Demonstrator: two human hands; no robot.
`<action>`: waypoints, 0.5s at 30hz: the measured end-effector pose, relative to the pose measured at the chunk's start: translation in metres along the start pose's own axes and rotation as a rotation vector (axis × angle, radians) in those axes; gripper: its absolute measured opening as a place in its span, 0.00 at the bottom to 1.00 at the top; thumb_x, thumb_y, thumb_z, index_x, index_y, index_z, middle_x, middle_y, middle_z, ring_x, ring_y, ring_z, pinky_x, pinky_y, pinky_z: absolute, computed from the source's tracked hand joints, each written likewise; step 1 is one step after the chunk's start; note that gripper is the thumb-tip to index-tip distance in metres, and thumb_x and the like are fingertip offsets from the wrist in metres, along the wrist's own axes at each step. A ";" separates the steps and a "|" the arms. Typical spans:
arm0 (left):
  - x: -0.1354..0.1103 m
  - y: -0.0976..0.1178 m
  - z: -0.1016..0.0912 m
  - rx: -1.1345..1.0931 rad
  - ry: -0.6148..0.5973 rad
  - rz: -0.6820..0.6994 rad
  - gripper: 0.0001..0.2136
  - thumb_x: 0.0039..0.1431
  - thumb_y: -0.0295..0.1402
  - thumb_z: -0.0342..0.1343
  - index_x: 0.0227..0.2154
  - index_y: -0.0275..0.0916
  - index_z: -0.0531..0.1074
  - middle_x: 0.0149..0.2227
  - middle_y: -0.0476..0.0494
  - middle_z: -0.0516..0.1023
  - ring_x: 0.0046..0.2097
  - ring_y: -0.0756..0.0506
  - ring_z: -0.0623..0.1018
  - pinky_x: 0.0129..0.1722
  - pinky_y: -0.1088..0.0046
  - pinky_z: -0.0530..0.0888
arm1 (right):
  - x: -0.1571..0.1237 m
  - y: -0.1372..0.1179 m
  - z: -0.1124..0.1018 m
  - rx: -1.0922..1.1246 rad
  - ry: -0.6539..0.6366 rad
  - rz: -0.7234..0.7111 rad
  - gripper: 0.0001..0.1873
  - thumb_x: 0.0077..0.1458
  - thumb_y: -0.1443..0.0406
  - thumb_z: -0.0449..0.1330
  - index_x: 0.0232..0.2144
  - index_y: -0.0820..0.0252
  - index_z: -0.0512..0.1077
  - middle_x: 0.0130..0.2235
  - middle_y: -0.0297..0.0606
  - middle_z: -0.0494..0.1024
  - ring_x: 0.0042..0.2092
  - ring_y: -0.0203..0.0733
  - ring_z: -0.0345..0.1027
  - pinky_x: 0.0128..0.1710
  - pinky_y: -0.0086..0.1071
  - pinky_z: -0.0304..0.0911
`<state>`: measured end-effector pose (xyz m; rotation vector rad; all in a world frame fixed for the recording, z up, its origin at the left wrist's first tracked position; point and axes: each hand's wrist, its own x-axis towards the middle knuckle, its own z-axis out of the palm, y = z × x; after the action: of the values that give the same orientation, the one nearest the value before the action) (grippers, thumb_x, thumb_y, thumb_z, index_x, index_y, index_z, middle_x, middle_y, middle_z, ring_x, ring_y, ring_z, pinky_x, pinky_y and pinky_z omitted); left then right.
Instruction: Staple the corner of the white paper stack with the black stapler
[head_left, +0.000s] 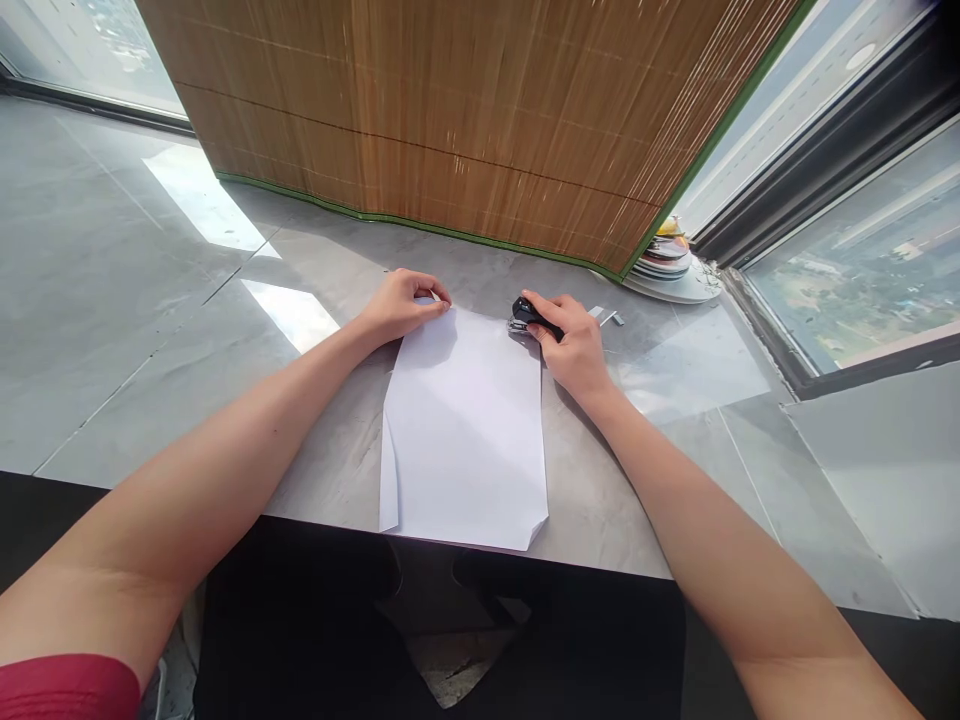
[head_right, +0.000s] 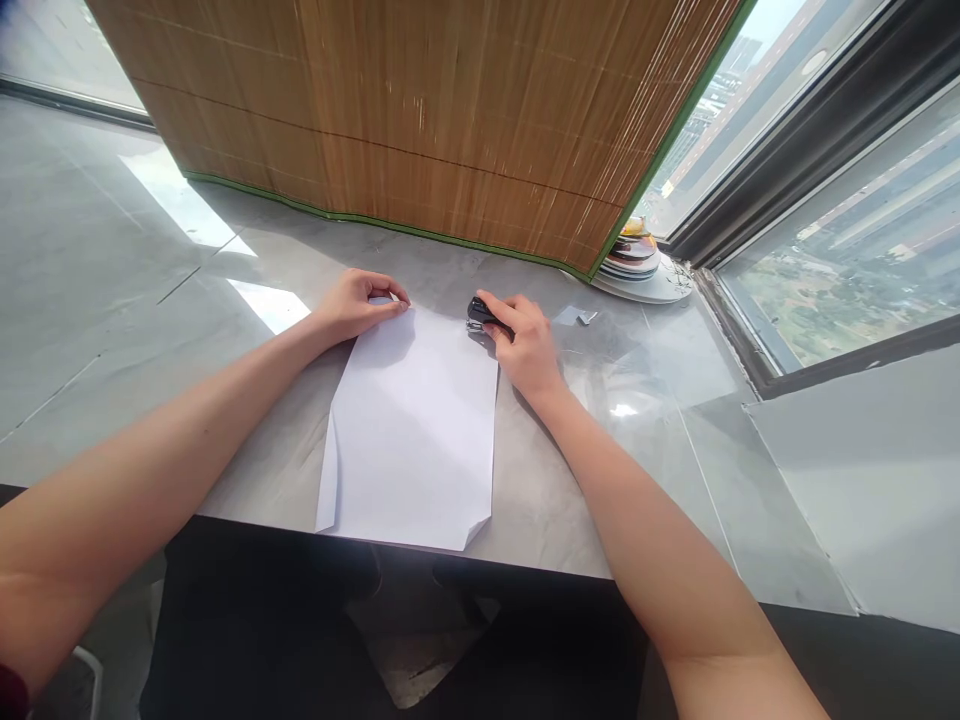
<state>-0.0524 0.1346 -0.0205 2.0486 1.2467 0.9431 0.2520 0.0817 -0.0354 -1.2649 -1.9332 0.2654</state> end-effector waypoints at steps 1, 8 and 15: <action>0.000 0.000 0.000 -0.001 -0.001 -0.001 0.11 0.54 0.39 0.62 0.33 0.37 0.85 0.29 0.45 0.81 0.33 0.45 0.76 0.36 0.70 0.70 | 0.000 0.000 0.001 -0.004 0.009 0.000 0.26 0.64 0.65 0.60 0.62 0.45 0.79 0.47 0.43 0.78 0.51 0.56 0.73 0.61 0.60 0.70; -0.002 0.004 0.000 0.015 0.004 -0.021 0.11 0.53 0.39 0.61 0.32 0.38 0.85 0.27 0.47 0.79 0.31 0.46 0.74 0.34 0.70 0.68 | -0.002 -0.001 0.005 -0.082 0.020 0.018 0.23 0.67 0.61 0.58 0.62 0.45 0.78 0.47 0.44 0.77 0.52 0.57 0.72 0.60 0.63 0.69; -0.001 0.001 0.000 0.029 0.010 -0.004 0.10 0.52 0.36 0.62 0.33 0.37 0.85 0.24 0.48 0.73 0.30 0.47 0.71 0.34 0.69 0.67 | -0.001 0.000 0.004 -0.198 -0.017 -0.001 0.24 0.69 0.61 0.56 0.63 0.45 0.77 0.47 0.45 0.76 0.51 0.57 0.71 0.57 0.63 0.69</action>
<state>-0.0518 0.1335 -0.0201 2.0649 1.2765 0.9400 0.2489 0.0815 -0.0389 -1.3922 -2.0134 0.0852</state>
